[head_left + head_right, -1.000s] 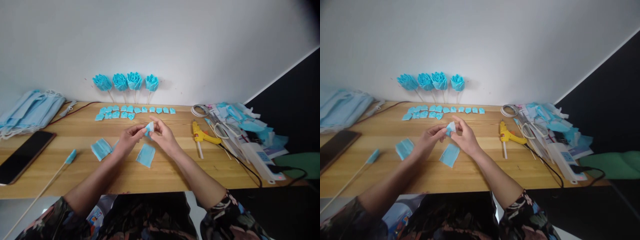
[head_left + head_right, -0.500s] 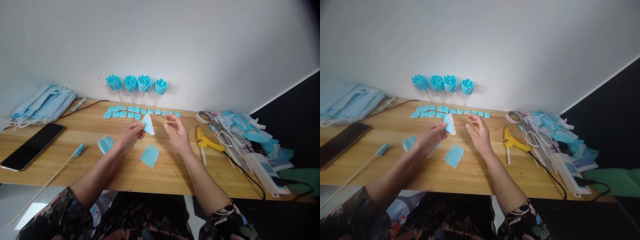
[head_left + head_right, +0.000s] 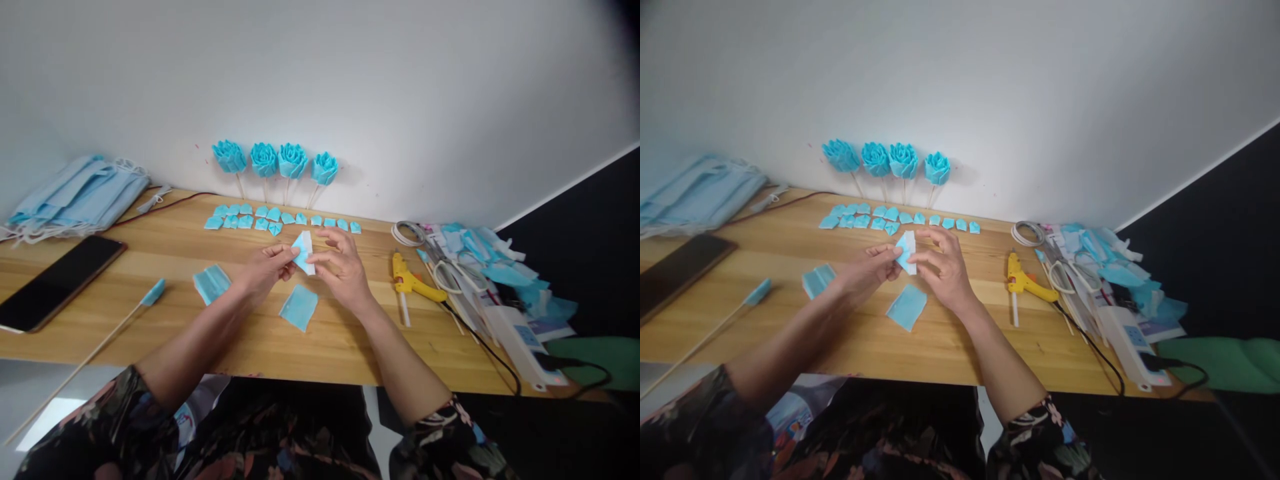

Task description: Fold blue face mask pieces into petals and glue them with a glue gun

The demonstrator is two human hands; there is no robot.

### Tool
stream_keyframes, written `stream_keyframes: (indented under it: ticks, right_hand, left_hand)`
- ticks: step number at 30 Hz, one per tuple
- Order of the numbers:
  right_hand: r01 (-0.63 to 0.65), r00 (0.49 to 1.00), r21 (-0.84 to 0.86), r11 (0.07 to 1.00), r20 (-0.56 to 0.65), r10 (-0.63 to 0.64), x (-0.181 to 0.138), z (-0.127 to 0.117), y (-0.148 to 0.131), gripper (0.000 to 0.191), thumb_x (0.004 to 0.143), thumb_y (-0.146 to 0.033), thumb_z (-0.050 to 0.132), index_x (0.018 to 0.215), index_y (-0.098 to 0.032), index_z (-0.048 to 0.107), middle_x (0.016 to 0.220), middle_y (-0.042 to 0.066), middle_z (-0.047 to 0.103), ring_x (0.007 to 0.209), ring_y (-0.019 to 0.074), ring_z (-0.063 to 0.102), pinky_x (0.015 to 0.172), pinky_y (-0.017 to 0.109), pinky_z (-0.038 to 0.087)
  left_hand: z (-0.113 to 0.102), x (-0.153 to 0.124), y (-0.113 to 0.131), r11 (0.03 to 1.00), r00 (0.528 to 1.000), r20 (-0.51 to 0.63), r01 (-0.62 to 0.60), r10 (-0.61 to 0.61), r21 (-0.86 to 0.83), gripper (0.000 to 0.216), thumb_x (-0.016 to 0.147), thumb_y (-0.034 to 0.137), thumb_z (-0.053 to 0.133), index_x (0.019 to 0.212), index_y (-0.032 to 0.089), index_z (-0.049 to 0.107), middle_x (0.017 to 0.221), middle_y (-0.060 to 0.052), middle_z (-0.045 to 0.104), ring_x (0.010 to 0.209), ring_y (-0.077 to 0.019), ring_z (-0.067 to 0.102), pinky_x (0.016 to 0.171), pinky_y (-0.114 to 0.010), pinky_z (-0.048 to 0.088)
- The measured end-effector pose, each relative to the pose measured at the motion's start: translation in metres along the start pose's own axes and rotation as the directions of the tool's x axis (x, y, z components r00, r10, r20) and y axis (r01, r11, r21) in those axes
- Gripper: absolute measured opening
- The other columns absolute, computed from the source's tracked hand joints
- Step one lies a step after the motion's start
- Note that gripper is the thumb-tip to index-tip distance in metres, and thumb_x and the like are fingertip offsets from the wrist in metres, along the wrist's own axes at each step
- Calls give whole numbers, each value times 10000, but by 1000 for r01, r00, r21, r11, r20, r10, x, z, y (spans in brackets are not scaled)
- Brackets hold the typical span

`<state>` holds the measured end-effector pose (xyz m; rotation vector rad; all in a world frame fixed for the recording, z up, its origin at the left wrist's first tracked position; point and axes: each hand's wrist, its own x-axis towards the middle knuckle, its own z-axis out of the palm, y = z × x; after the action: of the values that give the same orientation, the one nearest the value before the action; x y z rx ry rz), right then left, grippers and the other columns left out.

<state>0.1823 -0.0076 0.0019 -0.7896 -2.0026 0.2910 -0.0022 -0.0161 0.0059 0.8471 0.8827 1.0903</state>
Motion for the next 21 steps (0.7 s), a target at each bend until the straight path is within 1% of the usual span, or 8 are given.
stream_keyframes:
  ticks: [3, 7, 11, 13, 16, 18, 21]
  right_hand:
    - [-9, 1000, 7, 1000, -12, 9, 0, 0, 1, 248, 838, -94, 642, 886, -331, 700, 1277, 4, 572, 1281, 250, 465, 964, 482, 488]
    - [-14, 1000, 11, 1000, -16, 14, 0, 0, -1, 247, 831, -79, 638, 888, -313, 694, 1266, 17, 572, 1263, 242, 483, 944, 461, 496]
    - [-30, 999, 4, 1000, -12, 30, 1, -1, -3, 216, 839, -112, 641, 914, -309, 689, 1282, 25, 566, 1275, 243, 486, 963, 463, 494]
    - [-52, 998, -12, 999, -31, 52, 0, -1, -3, 227, 849, -149, 645, 996, -320, 674, 1310, 28, 560, 1280, 245, 496, 1027, 494, 454]
    - [-82, 995, -20, 996, -67, 80, 0, -1, -3, 323, 848, -157, 642, 1122, -327, 621, 1340, 36, 558, 1291, 242, 500, 1109, 518, 375]
    - [-94, 993, -14, 995, -76, 93, 0, 0, -2, 332, 842, -145, 639, 1122, -321, 608, 1333, 36, 567, 1288, 239, 504, 1114, 512, 369]
    - [-98, 992, -6, 995, -77, 97, -1, 1, -1, 258, 840, -146, 638, 1046, -301, 619, 1295, 33, 585, 1254, 236, 526, 1093, 505, 387]
  left_hand:
    - [0, 0, -1, 999, 1000, 8, -21, 21, 28, 374, 663, 466, 806, 663, 138, 626, 577, 2, 562, 528, -80, 477, 503, -217, 332]
    - [0, -1, -2, 999, 999, 28, -32, 32, 24, 398, 692, 519, 772, 692, 146, 631, 608, -9, 578, 553, -94, 507, 513, -224, 349]
    - [-1, 1, -3, 999, 999, 23, -31, 30, 29, 337, 627, 398, 843, 713, 148, 635, 606, 8, 583, 540, -79, 495, 530, -216, 359]
    - [-1, 1, -2, 1000, 1000, -2, -30, 30, 2, 315, 628, 364, 844, 711, 146, 632, 594, 11, 582, 529, -73, 485, 524, -211, 349]
    - [-2, 2, -1, 996, 1000, -14, -8, 6, -84, 288, 650, 341, 828, 699, 149, 619, 590, 6, 583, 526, -73, 486, 511, -207, 333]
    - [-2, 1, 0, 991, 1000, 4, 24, -24, -134, 286, 642, 319, 836, 699, 151, 611, 600, 6, 586, 525, -72, 491, 506, -205, 333]
    - [-2, 1, 0, 983, 998, 29, 64, -60, -171, 304, 628, 307, 850, 710, 152, 601, 606, 9, 583, 523, -70, 496, 504, -201, 340]
